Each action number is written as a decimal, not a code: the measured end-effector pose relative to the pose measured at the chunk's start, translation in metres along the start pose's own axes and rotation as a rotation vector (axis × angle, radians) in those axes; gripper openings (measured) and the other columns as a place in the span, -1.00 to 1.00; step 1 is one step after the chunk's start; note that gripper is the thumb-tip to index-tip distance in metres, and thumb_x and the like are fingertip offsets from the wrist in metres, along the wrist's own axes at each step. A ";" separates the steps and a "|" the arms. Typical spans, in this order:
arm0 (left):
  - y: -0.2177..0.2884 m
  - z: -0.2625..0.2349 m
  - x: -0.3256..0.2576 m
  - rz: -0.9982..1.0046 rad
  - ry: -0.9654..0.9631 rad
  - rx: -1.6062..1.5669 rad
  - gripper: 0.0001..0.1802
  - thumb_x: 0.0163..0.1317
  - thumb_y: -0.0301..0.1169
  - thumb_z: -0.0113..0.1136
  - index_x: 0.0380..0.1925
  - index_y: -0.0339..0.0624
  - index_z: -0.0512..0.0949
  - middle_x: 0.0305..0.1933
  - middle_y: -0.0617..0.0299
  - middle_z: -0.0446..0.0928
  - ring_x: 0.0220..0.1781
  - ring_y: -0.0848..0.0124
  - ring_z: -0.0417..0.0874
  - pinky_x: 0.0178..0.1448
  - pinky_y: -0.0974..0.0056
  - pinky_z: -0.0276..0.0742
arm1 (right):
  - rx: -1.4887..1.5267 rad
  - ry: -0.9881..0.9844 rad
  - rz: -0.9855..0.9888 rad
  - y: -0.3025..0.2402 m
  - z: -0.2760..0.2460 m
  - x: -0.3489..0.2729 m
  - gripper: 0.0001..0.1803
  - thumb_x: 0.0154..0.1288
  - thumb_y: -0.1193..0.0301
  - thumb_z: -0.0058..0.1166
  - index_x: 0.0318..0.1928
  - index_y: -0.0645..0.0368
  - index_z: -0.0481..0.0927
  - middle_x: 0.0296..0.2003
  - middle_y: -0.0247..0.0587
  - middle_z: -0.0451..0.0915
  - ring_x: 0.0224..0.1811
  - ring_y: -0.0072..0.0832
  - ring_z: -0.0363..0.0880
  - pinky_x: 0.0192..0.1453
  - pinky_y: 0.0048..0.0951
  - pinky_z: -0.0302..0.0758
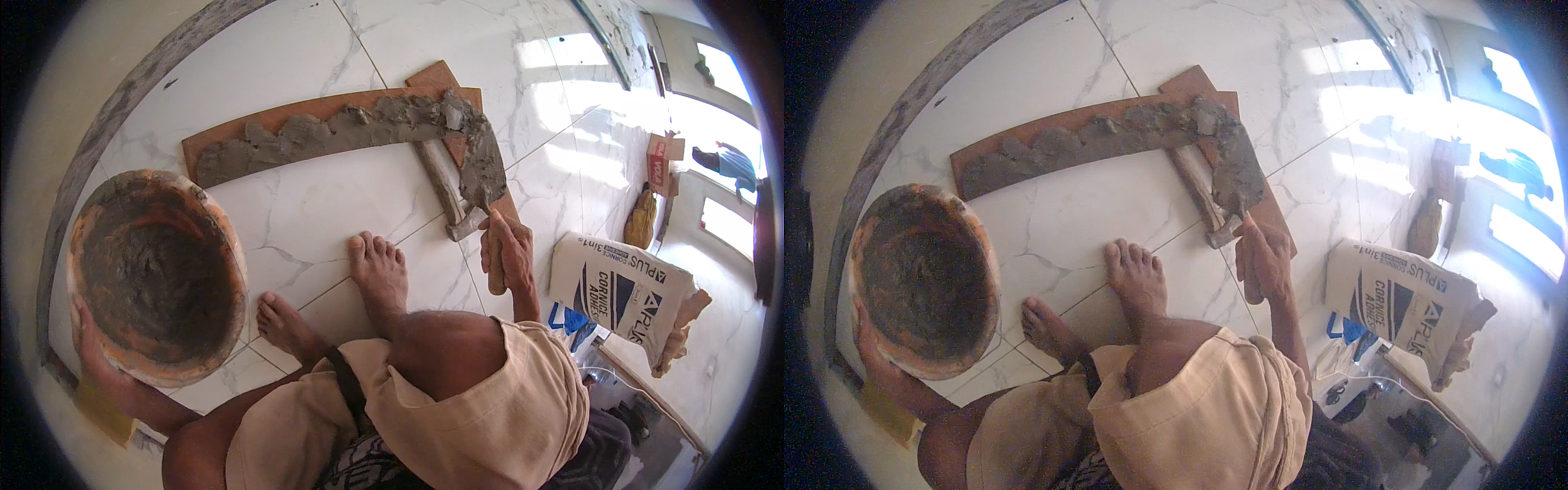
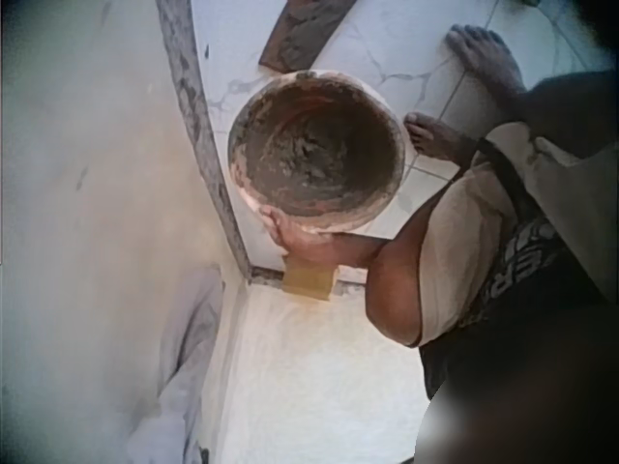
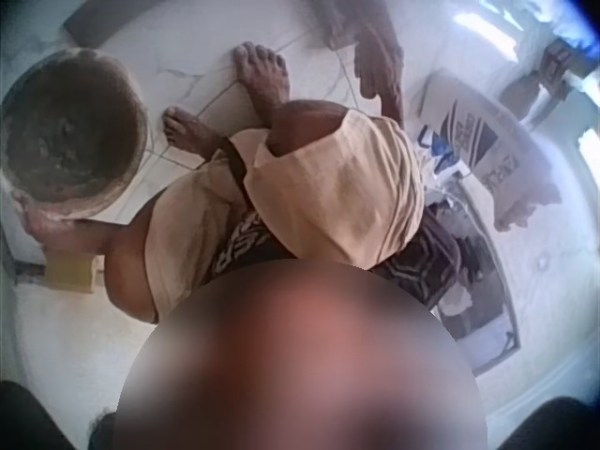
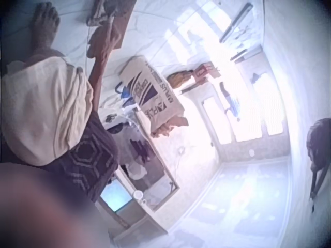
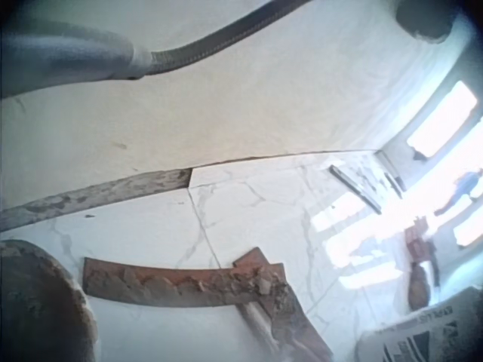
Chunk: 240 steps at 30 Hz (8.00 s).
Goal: The person applies adhesive to the back of a rectangular tile using a trowel, then places the tile onto the floor and presses it into place. The person repeats this process for a second tile, tapping it with a hammer to ensure it is level.
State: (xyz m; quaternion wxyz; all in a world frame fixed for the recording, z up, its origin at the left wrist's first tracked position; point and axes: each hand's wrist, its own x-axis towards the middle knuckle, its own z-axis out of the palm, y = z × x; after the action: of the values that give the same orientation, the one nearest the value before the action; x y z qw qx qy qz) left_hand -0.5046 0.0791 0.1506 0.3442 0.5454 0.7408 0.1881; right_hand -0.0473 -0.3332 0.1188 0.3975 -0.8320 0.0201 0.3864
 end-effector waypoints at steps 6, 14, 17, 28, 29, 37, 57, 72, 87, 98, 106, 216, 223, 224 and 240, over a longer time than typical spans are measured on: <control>-0.001 -0.001 -0.001 -0.029 -0.009 -0.031 -0.45 0.38 -0.08 0.22 0.18 -0.27 0.53 0.12 0.10 0.61 0.08 0.22 0.63 0.16 0.17 0.51 | -0.479 0.052 -0.402 -0.017 0.059 -0.005 -0.64 0.45 0.29 0.10 -0.03 0.41 0.63 -0.34 0.06 0.67 -0.40 -0.30 0.64 -0.23 -0.24 0.58; 0.001 0.000 0.005 -0.057 -0.032 -0.075 -0.43 0.37 -0.06 0.25 0.18 -0.29 0.55 0.10 0.10 0.62 0.06 0.24 0.64 0.16 0.19 0.51 | -0.748 0.352 -0.937 0.024 0.099 0.027 -0.58 0.27 0.54 0.23 0.14 0.32 0.54 -0.18 0.02 0.62 -0.22 -0.14 0.64 -0.18 -0.17 0.63; 0.002 0.003 0.008 -0.067 -0.043 -0.092 -0.42 0.37 -0.05 0.26 0.17 -0.30 0.56 0.09 0.10 0.63 0.06 0.25 0.64 0.16 0.20 0.51 | -0.777 0.404 -0.995 0.031 0.105 0.036 -0.62 0.26 0.54 0.25 0.09 0.32 0.59 -0.17 0.03 0.63 -0.20 -0.12 0.66 -0.16 -0.17 0.63; 0.018 0.000 -0.001 -0.172 -0.087 -0.159 -0.39 0.35 -0.02 0.29 0.17 -0.33 0.58 0.06 0.11 0.65 0.03 0.27 0.65 0.16 0.23 0.50 | -0.502 -0.238 -0.745 -0.071 0.112 -0.027 -0.77 0.28 0.48 0.31 -0.13 0.39 0.67 -0.39 -0.04 0.63 -0.42 -0.37 0.64 -0.35 -0.39 0.52; 0.025 0.006 -0.009 -0.169 -0.080 -0.185 -0.38 0.35 -0.02 0.29 0.17 -0.33 0.58 0.05 0.11 0.65 0.03 0.28 0.65 0.16 0.23 0.50 | -0.486 -0.352 -0.818 -0.091 0.124 -0.031 -0.78 0.28 0.46 0.32 -0.15 0.37 0.68 -0.41 -0.06 0.63 -0.46 -0.37 0.62 -0.38 -0.37 0.51; 0.090 0.029 -0.066 0.099 -0.113 -0.379 -0.55 0.38 -0.16 0.29 0.00 -0.38 0.67 -0.21 0.20 0.67 -0.14 0.46 0.62 0.05 0.33 0.51 | -0.973 -0.686 -1.268 -0.170 0.228 -0.048 -0.82 0.38 0.37 0.13 -0.22 0.24 0.62 -0.38 -0.05 0.59 -0.39 -0.09 0.69 -0.32 -0.11 0.60; 0.097 0.017 -0.068 0.192 -0.165 -0.301 -0.57 0.38 -0.17 0.29 -0.04 -0.39 0.66 -0.28 0.26 0.62 -0.18 0.50 0.56 0.00 0.35 0.45 | -1.061 -1.069 -1.401 -0.182 0.288 -0.067 -0.88 0.15 0.54 0.15 -0.31 0.22 0.72 -0.35 0.07 0.70 -0.22 -0.05 0.77 -0.13 -0.13 0.74; 0.082 0.017 -0.062 0.210 -0.155 -0.310 -0.58 0.37 -0.15 0.31 -0.13 -0.37 0.66 -0.34 0.36 0.50 -0.22 0.55 0.42 -0.06 0.41 0.33 | -1.099 -1.271 -1.286 -0.193 0.289 -0.075 -0.86 0.18 0.54 0.13 -0.27 0.32 0.69 -0.33 0.12 0.67 -0.21 -0.02 0.76 -0.14 -0.12 0.72; 0.078 0.033 -0.075 0.204 -0.103 -0.310 -0.61 0.38 -0.14 0.31 -0.26 -0.33 0.65 -0.41 0.42 0.47 -0.29 0.59 0.37 -0.14 0.44 0.30 | -0.861 -1.495 -0.396 -0.197 0.285 -0.059 -0.53 0.50 0.18 0.08 -0.44 0.34 0.66 -0.54 -0.03 0.62 -0.51 -0.40 0.66 -0.45 -0.35 0.56; -0.018 -0.013 -0.016 0.075 0.166 -0.291 -0.66 0.41 -0.25 0.23 -0.12 -0.40 0.65 -0.25 0.29 0.60 -0.16 0.49 0.53 -0.01 0.31 0.47 | -0.466 -1.421 -0.360 -0.179 0.207 -0.021 -0.49 0.52 0.10 0.06 -0.50 0.23 0.66 -0.69 -0.32 0.54 -0.65 -0.64 0.50 -0.56 -0.47 0.42; -0.072 -0.041 -0.016 -0.351 0.172 -0.699 -0.62 0.47 -0.24 0.13 -0.01 -0.41 0.61 -0.08 0.14 0.62 -0.06 0.37 0.61 0.02 0.26 0.57 | -0.202 -0.831 -0.253 -0.125 0.095 0.010 -0.61 0.49 0.21 0.09 -0.16 0.37 0.70 -0.62 -0.26 0.53 -0.67 -0.59 0.44 -0.59 -0.47 0.37; 0.070 0.294 -0.109 -0.422 -0.430 -1.078 -0.42 0.61 -0.12 -0.25 0.15 -0.58 0.29 0.11 -0.19 0.47 0.24 -0.01 0.57 0.36 -0.04 0.45 | -0.022 -0.375 -0.278 -0.064 0.104 0.013 -0.61 0.50 0.18 0.09 -0.27 0.32 0.52 -0.60 -0.32 0.48 -0.64 -0.62 0.44 -0.58 -0.52 0.34; 0.064 0.293 -0.107 -0.431 -0.436 -1.087 -0.39 0.62 -0.12 -0.28 0.18 -0.64 0.23 0.18 -0.34 0.44 0.24 -0.09 0.57 0.40 -0.03 0.44 | -0.106 -0.538 -0.233 -0.055 0.126 0.034 -0.56 0.59 0.17 -0.07 -0.25 0.34 0.55 -0.66 -0.34 0.43 -0.72 -0.60 0.41 -0.65 -0.51 0.32; 0.065 0.296 -0.108 -0.450 -0.434 -1.099 -0.38 0.62 -0.12 -0.30 0.18 -0.65 0.23 0.18 -0.36 0.44 0.24 -0.10 0.58 0.41 -0.03 0.43 | -0.140 -0.512 -0.210 -0.049 0.118 0.026 -0.56 0.60 0.17 -0.08 -0.26 0.34 0.55 -0.66 -0.35 0.43 -0.73 -0.60 0.41 -0.65 -0.51 0.32; 0.060 0.295 -0.112 -0.412 -0.379 -1.119 -0.45 0.61 -0.06 -0.24 0.01 -0.49 0.36 0.03 -0.18 0.57 0.07 0.07 0.68 0.22 0.08 0.53 | -0.474 -0.390 -0.213 -0.103 0.092 -0.015 -0.58 0.55 0.17 -0.02 -0.36 0.28 0.55 -0.68 -0.39 0.42 -0.69 -0.65 0.37 -0.62 -0.49 0.27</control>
State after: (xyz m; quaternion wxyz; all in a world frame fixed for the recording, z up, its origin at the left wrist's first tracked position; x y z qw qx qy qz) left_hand -0.2344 -0.0338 0.0200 0.7321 0.1526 0.5462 0.3774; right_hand -0.0799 -0.2048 0.1599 0.2272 -0.8092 -0.2343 0.4885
